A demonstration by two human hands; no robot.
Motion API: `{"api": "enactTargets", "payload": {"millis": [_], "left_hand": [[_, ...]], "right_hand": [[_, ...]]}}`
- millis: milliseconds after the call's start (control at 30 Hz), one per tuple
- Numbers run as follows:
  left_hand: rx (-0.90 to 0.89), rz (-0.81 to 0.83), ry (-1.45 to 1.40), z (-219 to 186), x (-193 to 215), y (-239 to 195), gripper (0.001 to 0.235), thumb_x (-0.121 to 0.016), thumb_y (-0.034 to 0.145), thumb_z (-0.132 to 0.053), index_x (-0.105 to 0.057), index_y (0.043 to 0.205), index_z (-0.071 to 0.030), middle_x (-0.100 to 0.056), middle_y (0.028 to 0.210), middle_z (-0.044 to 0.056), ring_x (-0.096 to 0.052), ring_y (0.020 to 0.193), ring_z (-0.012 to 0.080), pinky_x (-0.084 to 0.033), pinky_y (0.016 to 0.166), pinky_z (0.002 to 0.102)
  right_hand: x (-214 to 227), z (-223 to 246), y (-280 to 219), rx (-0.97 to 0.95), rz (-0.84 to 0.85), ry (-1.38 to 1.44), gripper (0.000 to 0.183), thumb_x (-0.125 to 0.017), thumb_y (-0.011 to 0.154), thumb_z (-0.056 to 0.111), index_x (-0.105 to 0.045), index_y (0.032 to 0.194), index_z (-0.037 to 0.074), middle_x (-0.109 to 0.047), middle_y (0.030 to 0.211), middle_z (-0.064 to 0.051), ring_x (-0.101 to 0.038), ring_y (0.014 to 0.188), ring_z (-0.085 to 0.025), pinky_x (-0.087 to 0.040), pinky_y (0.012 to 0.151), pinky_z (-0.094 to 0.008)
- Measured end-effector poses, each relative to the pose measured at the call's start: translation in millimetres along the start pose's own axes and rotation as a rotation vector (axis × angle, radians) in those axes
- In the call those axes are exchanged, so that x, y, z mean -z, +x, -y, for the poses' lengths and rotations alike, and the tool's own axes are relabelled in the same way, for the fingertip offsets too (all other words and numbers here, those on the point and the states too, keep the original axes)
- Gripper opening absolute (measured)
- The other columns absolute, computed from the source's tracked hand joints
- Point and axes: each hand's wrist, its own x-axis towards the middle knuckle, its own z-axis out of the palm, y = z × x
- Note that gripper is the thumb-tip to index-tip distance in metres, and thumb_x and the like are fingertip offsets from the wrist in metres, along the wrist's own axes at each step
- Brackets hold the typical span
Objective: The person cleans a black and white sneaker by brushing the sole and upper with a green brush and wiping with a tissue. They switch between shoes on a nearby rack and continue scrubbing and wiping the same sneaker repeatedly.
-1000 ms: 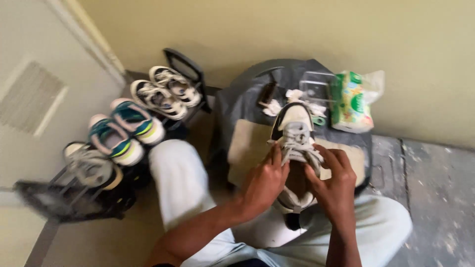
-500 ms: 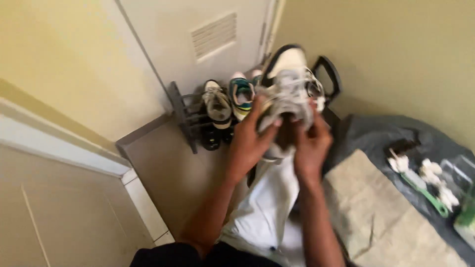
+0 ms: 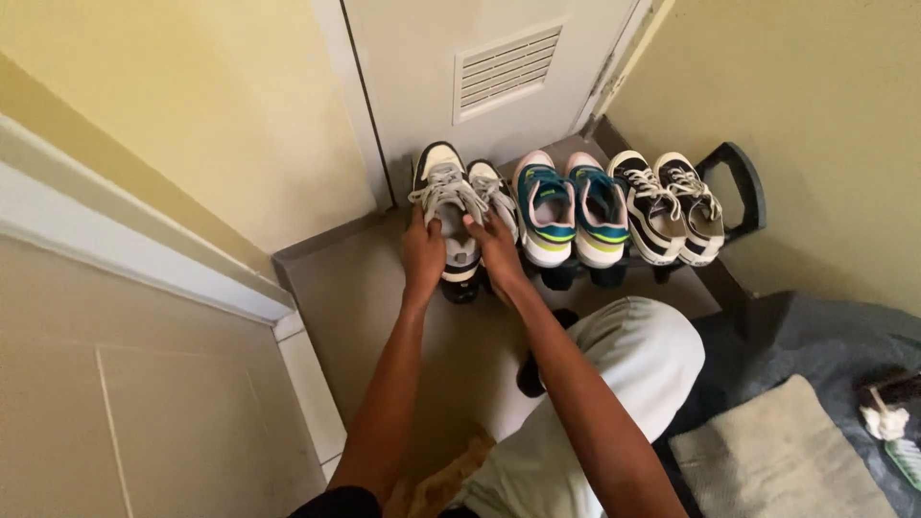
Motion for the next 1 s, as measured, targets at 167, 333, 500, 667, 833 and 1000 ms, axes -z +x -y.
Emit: {"api": "enactTargets", "payload": {"millis": [167,333,500,667,833,1000], "left_hand": [[0.074,0.013,-0.001,7,-9,20,0.054,-0.04,0.109,-0.021,-0.036,0.157,0.004,-0.044,0.152,0.036,-0.048,0.139,0.0455,-0.046,0.107,0.057],[0.159,0.045,-0.084,18,-10,30,0.058,-0.039,0.109,-0.025,-0.031,0.159,0.004,-0.037,0.157,0.035,-0.039,0.146,0.047,-0.037,0.115,0.06],[0.193,0.121,-0.05,30,-13,36,0.068,-0.046,0.109,-0.035,-0.023,0.163,-0.001,-0.028,0.164,0.031,-0.031,0.15,0.0461,-0.03,0.12,0.06],[0.127,0.169,0.029,8,-10,27,0.071,-0.048,0.107,-0.028,-0.016,0.164,0.001,-0.021,0.165,0.033,-0.034,0.148,0.0488,-0.036,0.117,0.062],[0.021,0.183,0.001,0,-11,12,0.067,-0.049,0.11,-0.022,-0.015,0.161,0.005,-0.022,0.162,0.037,-0.034,0.144,0.0563,-0.04,0.11,0.07],[0.105,0.248,0.058,-69,-5,-24,0.079,-0.049,0.108,-0.041,-0.012,0.163,0.002,-0.02,0.164,0.034,-0.038,0.144,0.0501,-0.046,0.107,0.066]], "right_hand": [[-10,24,1,-0.059,0.158,0.013,0.101,-0.074,0.094,0.047,-0.016,0.163,0.001,-0.017,0.166,-0.03,-0.014,0.154,-0.048,-0.017,0.122,-0.065],[-11,8,13,-0.028,0.209,-0.077,0.09,-0.064,0.102,0.042,-0.015,0.162,-0.004,-0.019,0.165,-0.032,-0.015,0.154,-0.047,-0.017,0.125,-0.059],[-19,7,11,0.189,0.037,-0.492,0.076,-0.065,0.1,0.045,-0.043,0.15,-0.008,-0.05,0.149,-0.03,-0.044,0.142,-0.044,-0.032,0.121,-0.055],[-5,-45,29,0.412,-0.109,-0.604,0.051,-0.069,0.1,0.022,-0.057,0.139,-0.008,-0.057,0.14,-0.032,-0.052,0.133,-0.047,-0.043,0.113,-0.054],[9,-34,29,0.343,-0.097,-0.492,0.043,-0.067,0.1,0.017,-0.062,0.136,-0.005,-0.063,0.134,-0.03,-0.056,0.129,-0.046,-0.047,0.11,-0.053],[38,-26,38,0.321,-0.161,-0.249,0.037,-0.066,0.102,0.016,-0.064,0.134,-0.003,-0.067,0.13,-0.027,-0.06,0.127,-0.041,-0.052,0.105,-0.051]]}}
